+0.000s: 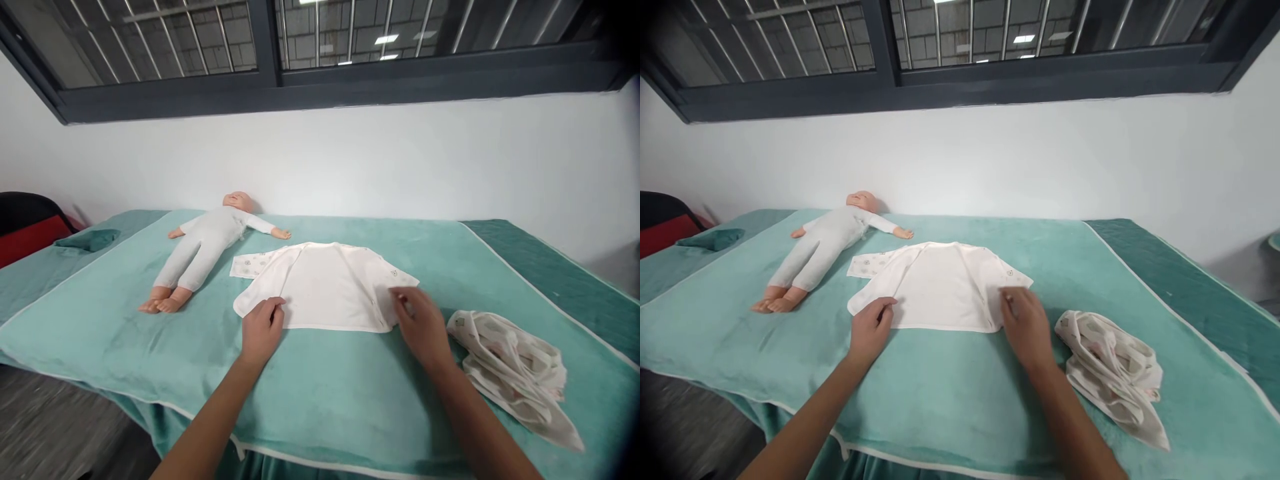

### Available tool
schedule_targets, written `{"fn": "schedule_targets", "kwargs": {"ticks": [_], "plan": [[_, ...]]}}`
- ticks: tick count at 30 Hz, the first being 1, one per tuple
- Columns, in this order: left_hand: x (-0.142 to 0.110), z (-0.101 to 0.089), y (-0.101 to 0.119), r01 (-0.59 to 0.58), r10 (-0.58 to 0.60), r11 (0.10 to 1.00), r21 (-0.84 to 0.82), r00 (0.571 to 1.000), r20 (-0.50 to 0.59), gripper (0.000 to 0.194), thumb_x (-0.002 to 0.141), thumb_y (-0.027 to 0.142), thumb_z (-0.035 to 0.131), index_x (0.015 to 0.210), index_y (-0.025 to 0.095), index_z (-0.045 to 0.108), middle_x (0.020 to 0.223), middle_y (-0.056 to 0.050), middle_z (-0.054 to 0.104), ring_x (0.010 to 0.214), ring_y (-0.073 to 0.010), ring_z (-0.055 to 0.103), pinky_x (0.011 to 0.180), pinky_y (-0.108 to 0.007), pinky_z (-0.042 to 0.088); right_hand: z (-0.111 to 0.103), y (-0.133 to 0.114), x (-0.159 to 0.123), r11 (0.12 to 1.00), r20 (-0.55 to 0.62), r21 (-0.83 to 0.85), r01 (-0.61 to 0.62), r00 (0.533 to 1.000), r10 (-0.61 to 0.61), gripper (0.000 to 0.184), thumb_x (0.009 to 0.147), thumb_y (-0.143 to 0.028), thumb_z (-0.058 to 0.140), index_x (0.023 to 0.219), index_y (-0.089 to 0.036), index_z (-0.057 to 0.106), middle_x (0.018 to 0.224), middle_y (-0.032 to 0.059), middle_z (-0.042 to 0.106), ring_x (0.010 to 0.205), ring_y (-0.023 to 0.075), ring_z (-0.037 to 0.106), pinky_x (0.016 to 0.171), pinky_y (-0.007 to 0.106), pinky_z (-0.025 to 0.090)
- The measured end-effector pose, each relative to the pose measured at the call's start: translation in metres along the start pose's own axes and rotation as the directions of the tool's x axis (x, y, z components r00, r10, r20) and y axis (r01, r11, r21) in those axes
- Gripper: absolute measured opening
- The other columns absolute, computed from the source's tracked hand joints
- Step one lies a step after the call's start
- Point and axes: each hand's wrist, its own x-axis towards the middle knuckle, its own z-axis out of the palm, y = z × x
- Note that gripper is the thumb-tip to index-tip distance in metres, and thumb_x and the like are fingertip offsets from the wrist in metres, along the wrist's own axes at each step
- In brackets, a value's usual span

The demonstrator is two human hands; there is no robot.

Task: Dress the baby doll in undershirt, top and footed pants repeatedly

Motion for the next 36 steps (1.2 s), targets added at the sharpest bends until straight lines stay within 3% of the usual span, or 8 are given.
{"fn": "schedule_targets", "kwargs": {"ticks": [6, 9, 13, 18, 23, 26, 29, 36], "plan": [[0.000, -0.001, 0.001, 0.045, -0.045, 0.999, 0.006, 0.999, 0.018, 0.025, 0.090, 0.023, 0.042, 0.097, 0.021, 0.067, 0.082, 0.000, 0.069, 0.078, -0.0172, 0.064, 0.069, -0.028, 0.043, -0.004, 0.052, 0.056, 0.835, 0.092, -0.446, -0.322, 0.911, 0.401, 0.041, 0.088, -0.053, 0.050, 0.100, -0.017, 0.064, 0.107, 0.0160, 0.063, 0.100, 0.0324, 0.057, 0.081, 0.041, 0.042], [0.001, 0.000, 0.001, 0.054, -0.054, 0.998, 0.012, 0.998, 0.020, 0.025, 0.090, 0.023, 0.042, 0.096, 0.022, 0.067, 0.082, 0.000, 0.069, 0.078, -0.0174, 0.064, 0.070, -0.028, 0.043, -0.004, 0.062, 0.062, 0.881, 0.158, -0.352, -0.317, 0.907, 0.389, 0.033, 0.087, -0.051, 0.048, 0.088, -0.021, 0.062, 0.093, 0.0087, 0.065, 0.086, 0.0248, 0.057, 0.074, 0.035, 0.040], [0.001, 0.000, 0.002, 0.069, -0.070, 0.997, 0.026, 0.997, 0.024, 0.025, 0.089, 0.023, 0.042, 0.096, 0.022, 0.066, 0.085, 0.000, 0.070, 0.080, -0.0171, 0.064, 0.072, -0.028, 0.043, -0.011, 0.077, 0.081, 0.901, -0.042, -0.103, -0.422, 0.907, 0.420, 0.028, 0.082, -0.048, 0.053, 0.087, -0.021, 0.059, 0.075, 0.0025, 0.060, 0.071, 0.0194, 0.054, 0.068, 0.031, 0.039], [0.002, -0.001, 0.004, 0.097, -0.098, 0.995, 0.034, 0.995, 0.033, 0.026, 0.089, 0.023, 0.042, 0.096, 0.022, 0.067, 0.085, 0.000, 0.070, 0.079, -0.0178, 0.064, 0.071, -0.028, 0.043, -0.008, 0.097, 0.100, 0.894, -0.237, -0.008, -0.447, 0.870, 0.433, 0.035, 0.076, -0.036, 0.055, 0.104, -0.014, 0.060, 0.100, 0.0123, 0.064, 0.085, 0.0236, 0.059, 0.081, 0.038, 0.046], [0.002, -0.001, 0.005, 0.104, -0.105, 0.994, 0.039, 0.994, 0.026, 0.026, 0.089, 0.024, 0.042, 0.096, 0.022, 0.067, 0.081, 0.000, 0.070, 0.075, -0.0179, 0.064, 0.067, -0.028, 0.042, 0.005, 0.087, 0.083, 0.979, -0.262, -0.134, -0.154, 0.958, 0.115, 0.039, 0.085, -0.033, 0.051, 0.116, -0.012, 0.061, 0.124, 0.0187, 0.060, 0.122, 0.0308, 0.051, 0.105, 0.047, 0.039], [0.002, 0.000, 0.004, 0.102, -0.103, 0.994, 0.043, 0.994, 0.019, 0.026, 0.089, 0.024, 0.042, 0.096, 0.022, 0.067, 0.080, 0.000, 0.069, 0.074, -0.0177, 0.063, 0.067, -0.028, 0.042, 0.015, 0.078, 0.073, 0.982, 0.034, -0.179, 0.053, 0.998, -0.047, 0.046, 0.095, -0.041, 0.042, 0.130, -0.015, 0.056, 0.141, 0.0158, 0.053, 0.133, 0.0283, 0.046, 0.111, 0.046, 0.037], [0.002, 0.000, 0.003, 0.109, -0.110, 0.993, 0.048, 0.994, 0.023, 0.026, 0.089, 0.023, 0.043, 0.096, 0.022, 0.067, 0.079, 0.000, 0.069, 0.073, -0.0173, 0.063, 0.066, -0.028, 0.042, 0.023, 0.075, 0.068, 0.958, 0.305, -0.255, 0.132, 0.951, -0.050, 0.050, 0.098, -0.045, 0.038, 0.135, -0.015, 0.053, 0.147, 0.0146, 0.049, 0.137, 0.0299, 0.043, 0.113, 0.050, 0.034], [0.002, -0.001, 0.005, 0.109, -0.110, 0.993, 0.035, 0.994, 0.025, 0.027, 0.090, 0.025, 0.042, 0.098, 0.022, 0.068, 0.083, 0.000, 0.070, 0.076, -0.0177, 0.064, 0.069, -0.028, 0.043, 0.005, 0.045, 0.064, 0.986, 0.188, -0.015, 0.163, 0.969, -0.158, 0.036, 0.097, -0.045, 0.044, 0.115, -0.021, 0.063, 0.124, 0.0092, 0.065, 0.118, 0.0242, 0.058, 0.101, 0.040, 0.044]]}}
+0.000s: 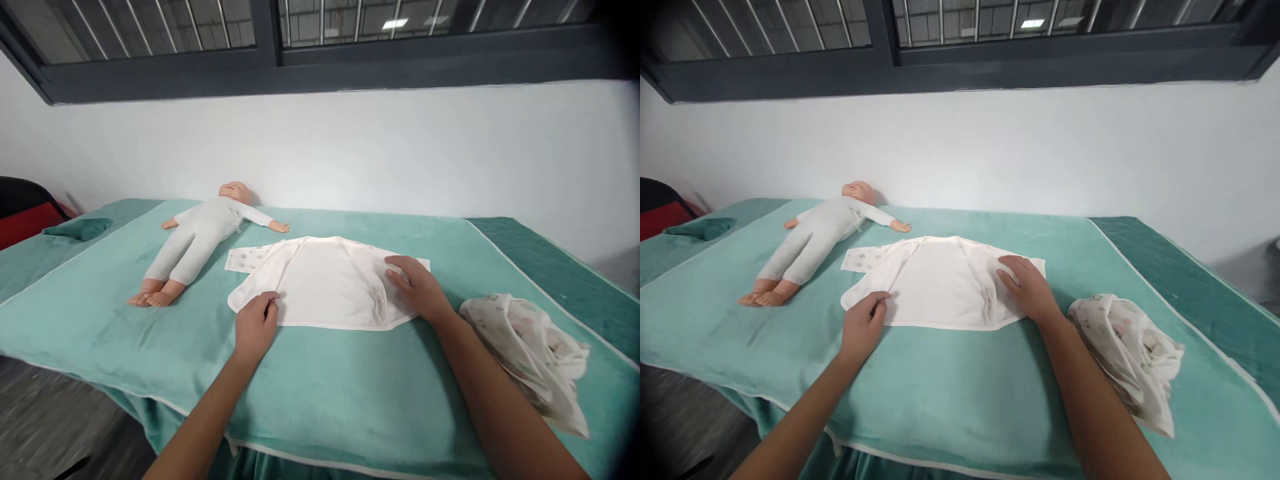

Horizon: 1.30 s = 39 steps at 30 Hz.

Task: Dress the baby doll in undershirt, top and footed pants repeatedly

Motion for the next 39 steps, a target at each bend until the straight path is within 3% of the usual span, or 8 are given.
{"fn": "schedule_targets", "kwargs": {"ticks": [4, 8, 11, 15, 17, 22, 27, 39], "plan": [[0.000, 0.000, 0.000, 0.001, -0.001, 1.000, -0.005, 1.000, 0.004, 0.026, 0.090, 0.024, 0.042, 0.097, 0.022, 0.068, 0.082, 0.001, 0.070, 0.077, -0.0178, 0.064, 0.069, -0.028, 0.043, -0.006, -0.038, -0.013, 0.999, 0.111, 0.028, -0.030, 0.993, 0.026, 0.032, 0.095, -0.048, 0.048, 0.080, -0.023, 0.061, 0.080, 0.0006, 0.065, 0.075, 0.0169, 0.060, 0.068, 0.030, 0.045], [-0.001, -0.001, 0.001, 0.004, -0.004, 1.000, -0.006, 1.000, 0.010, 0.026, 0.090, 0.023, 0.042, 0.097, 0.023, 0.067, 0.082, 0.001, 0.070, 0.077, -0.0179, 0.064, 0.069, -0.029, 0.042, -0.003, -0.064, -0.030, 0.983, 0.273, 0.182, -0.017, 0.962, -0.034, 0.024, 0.093, -0.042, 0.053, 0.084, -0.023, 0.064, 0.084, -0.0002, 0.065, 0.074, 0.0151, 0.057, 0.065, 0.027, 0.043], [0.000, 0.000, 0.000, 0.009, -0.008, 1.000, -0.007, 1.000, 0.011, 0.026, 0.090, 0.024, 0.042, 0.097, 0.023, 0.067, 0.082, 0.000, 0.070, 0.078, -0.0183, 0.064, 0.069, -0.029, 0.042, -0.001, -0.067, -0.037, 0.935, 0.258, 0.348, -0.065, 0.966, -0.029, 0.028, 0.095, -0.042, 0.048, 0.084, -0.022, 0.065, 0.079, 0.0004, 0.065, 0.072, 0.0150, 0.056, 0.066, 0.028, 0.045], [0.001, 0.002, -0.001, 0.003, -0.003, 1.000, -0.013, 1.000, 0.009, 0.026, 0.090, 0.023, 0.042, 0.096, 0.023, 0.067, 0.081, 0.001, 0.070, 0.077, -0.0181, 0.064, 0.069, -0.029, 0.042, 0.001, -0.056, -0.023, 0.923, -0.037, 0.374, -0.093, 0.993, 0.115, 0.028, 0.093, -0.045, 0.051, 0.103, -0.023, 0.065, 0.105, 0.0052, 0.068, 0.095, 0.0196, 0.062, 0.088, 0.036, 0.049], [0.001, 0.002, 0.000, -0.003, 0.003, 1.000, -0.008, 1.000, 0.012, 0.026, 0.090, 0.023, 0.042, 0.096, 0.023, 0.067, 0.080, 0.001, 0.069, 0.076, -0.0180, 0.063, 0.069, -0.029, 0.042, 0.001, -0.053, -0.006, 0.927, -0.077, 0.362, -0.096, 0.988, 0.132, 0.038, 0.093, -0.049, 0.051, 0.120, -0.025, 0.061, 0.127, 0.0071, 0.063, 0.114, 0.0227, 0.059, 0.100, 0.041, 0.046], [0.001, 0.000, 0.000, 0.006, -0.006, 1.000, 0.009, 1.000, 0.025, 0.026, 0.090, 0.023, 0.042, 0.097, 0.022, 0.067, 0.083, 0.000, 0.070, 0.079, -0.0190, 0.064, 0.069, -0.029, 0.043, 0.029, -0.063, 0.042, 0.999, 0.145, 0.040, -0.035, 0.989, 0.029, 0.061, 0.099, -0.053, 0.035, 0.147, -0.017, 0.042, 0.154, 0.0110, 0.042, 0.143, 0.0249, 0.038, 0.118, 0.043, 0.030], [0.000, 0.000, -0.002, 0.002, -0.002, 1.000, -0.001, 1.000, 0.025, 0.027, 0.092, 0.024, 0.041, 0.099, 0.022, 0.066, 0.083, -0.001, 0.070, 0.078, -0.0187, 0.064, 0.069, -0.029, 0.044, 0.075, -0.056, 0.052, 0.943, 0.302, -0.328, 0.058, 0.952, 0.046, 0.068, 0.101, -0.051, 0.025, 0.150, -0.005, 0.035, 0.158, 0.0162, 0.031, 0.149, 0.0284, 0.023, 0.121, 0.049, 0.019], [0.000, 0.003, -0.006, -0.041, 0.040, 0.998, 0.044, 0.999, 0.008, 0.025, 0.091, 0.021, 0.043, 0.098, 0.022, 0.066, 0.082, -0.001, 0.070, 0.077, -0.0181, 0.064, 0.067, -0.028, 0.043, 0.086, -0.070, 0.100, 0.936, 0.395, -0.220, 0.273, 0.903, -0.170, 0.066, 0.101, -0.051, 0.023, 0.150, -0.009, 0.036, 0.159, 0.0150, 0.029, 0.149, 0.0250, 0.025, 0.121, 0.042, 0.021]]}}
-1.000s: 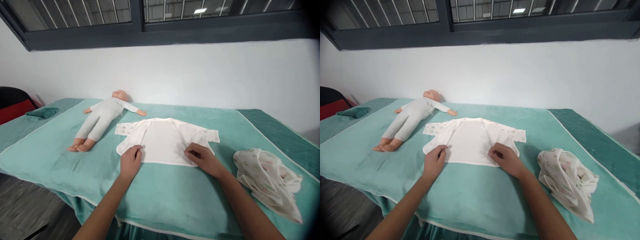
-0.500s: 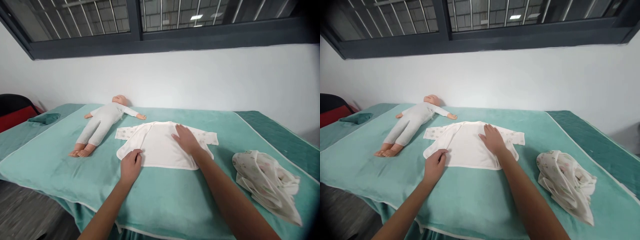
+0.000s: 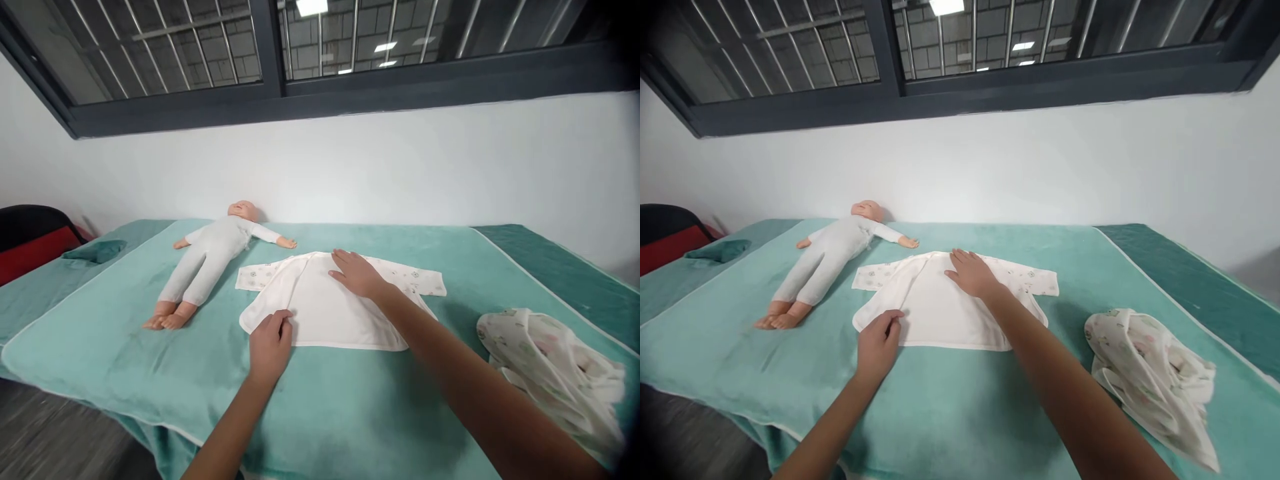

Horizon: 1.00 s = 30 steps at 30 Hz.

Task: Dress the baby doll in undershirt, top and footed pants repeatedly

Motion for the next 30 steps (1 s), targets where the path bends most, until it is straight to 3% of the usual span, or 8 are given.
{"fn": "schedule_targets", "kwargs": {"ticks": [5, 11, 13, 16, 20, 25, 28, 30], "plan": [[-0.001, 0.004, -0.002, -0.022, 0.023, 0.999, 0.025, 1.000, -0.010, 0.024, 0.092, 0.020, 0.042, 0.099, 0.021, 0.066, 0.086, -0.003, 0.070, 0.080, -0.0191, 0.065, 0.070, -0.030, 0.043, 0.018, 0.012, 0.005, 0.999, 0.031, -0.010, -0.050, 0.998, 0.050, 0.064, 0.101, -0.052, 0.026, 0.148, -0.011, 0.038, 0.160, 0.0153, 0.028, 0.149, 0.0264, 0.026, 0.118, 0.045, 0.026], [0.000, 0.008, -0.003, -0.050, 0.050, 0.998, 0.050, 0.999, -0.014, 0.023, 0.092, 0.019, 0.043, 0.098, 0.021, 0.066, 0.083, -0.003, 0.069, 0.078, -0.0192, 0.064, 0.068, -0.030, 0.042, 0.000, -0.013, 0.032, 0.998, -0.035, -0.025, -0.057, 0.998, 0.056, 0.057, 0.102, -0.044, 0.024, 0.138, -0.008, 0.050, 0.145, 0.0196, 0.051, 0.133, 0.0312, 0.049, 0.113, 0.049, 0.031], [0.000, 0.009, -0.003, -0.056, 0.057, 0.997, 0.058, 0.998, -0.012, 0.023, 0.092, 0.019, 0.044, 0.098, 0.021, 0.066, 0.082, -0.002, 0.068, 0.077, -0.0192, 0.063, 0.067, -0.030, 0.041, 0.001, -0.032, 0.048, 1.000, -0.067, -0.011, -0.027, 0.997, 0.026, 0.060, 0.103, -0.047, 0.019, 0.144, -0.011, 0.044, 0.151, 0.0156, 0.044, 0.138, 0.0279, 0.043, 0.115, 0.044, 0.030], [-0.001, 0.008, -0.003, -0.056, 0.056, 0.996, 0.066, 0.998, -0.008, 0.023, 0.091, 0.017, 0.044, 0.098, 0.021, 0.066, 0.081, -0.003, 0.067, 0.077, -0.0193, 0.063, 0.067, -0.030, 0.040, 0.015, -0.056, 0.065, 0.998, -0.012, 0.029, 0.055, 0.998, -0.054, 0.064, 0.102, -0.053, 0.018, 0.151, -0.016, 0.035, 0.160, 0.0076, 0.031, 0.148, 0.0206, 0.027, 0.120, 0.037, 0.023], [-0.003, 0.005, -0.002, -0.052, 0.053, 0.997, 0.051, 0.999, -0.010, 0.023, 0.090, 0.015, 0.046, 0.098, 0.021, 0.066, 0.082, -0.003, 0.067, 0.077, -0.0188, 0.063, 0.068, -0.030, 0.042, 0.036, -0.068, 0.075, 0.998, 0.075, 0.056, 0.026, 0.997, -0.031, 0.066, 0.102, -0.051, 0.016, 0.152, -0.011, 0.032, 0.161, 0.0108, 0.026, 0.150, 0.0224, 0.020, 0.121, 0.044, 0.019], [-0.009, 0.004, 0.002, -0.072, 0.072, 0.997, -0.012, 0.997, 0.008, 0.025, 0.089, 0.012, 0.045, 0.099, 0.021, 0.066, 0.083, -0.003, 0.068, 0.081, -0.0180, 0.064, 0.073, -0.030, 0.045, 0.040, -0.070, 0.088, 0.995, 0.152, 0.091, -0.029, 0.988, 0.015, 0.067, 0.100, -0.055, 0.018, 0.149, -0.016, 0.037, 0.161, 0.0117, 0.026, 0.150, 0.0254, 0.021, 0.119, 0.051, 0.019], [-0.005, -0.008, -0.001, -0.138, 0.138, 0.990, -0.015, 0.986, 0.095, 0.027, 0.089, 0.012, 0.045, 0.103, 0.022, 0.066, 0.089, -0.003, 0.071, 0.086, -0.0192, 0.063, 0.076, -0.032, 0.046, 0.037, -0.073, 0.103, 0.991, 0.191, 0.109, -0.077, 0.980, 0.055, 0.067, 0.098, -0.057, 0.026, 0.150, -0.016, 0.037, 0.161, 0.0132, 0.026, 0.150, 0.0280, 0.021, 0.119, 0.053, 0.019], [0.008, -0.030, -0.014, -0.233, 0.229, 0.973, -0.001, 0.957, 0.178, 0.026, 0.089, 0.014, 0.047, 0.104, 0.024, 0.067, 0.094, -0.002, 0.071, 0.091, -0.0206, 0.062, 0.080, -0.033, 0.047, 0.032, -0.072, 0.118, 0.986, 0.192, 0.121, -0.117, 0.977, 0.092, 0.066, 0.096, -0.055, 0.034, 0.149, -0.016, 0.037, 0.161, 0.0133, 0.028, 0.150, 0.0289, 0.023, 0.120, 0.052, 0.016]]}}
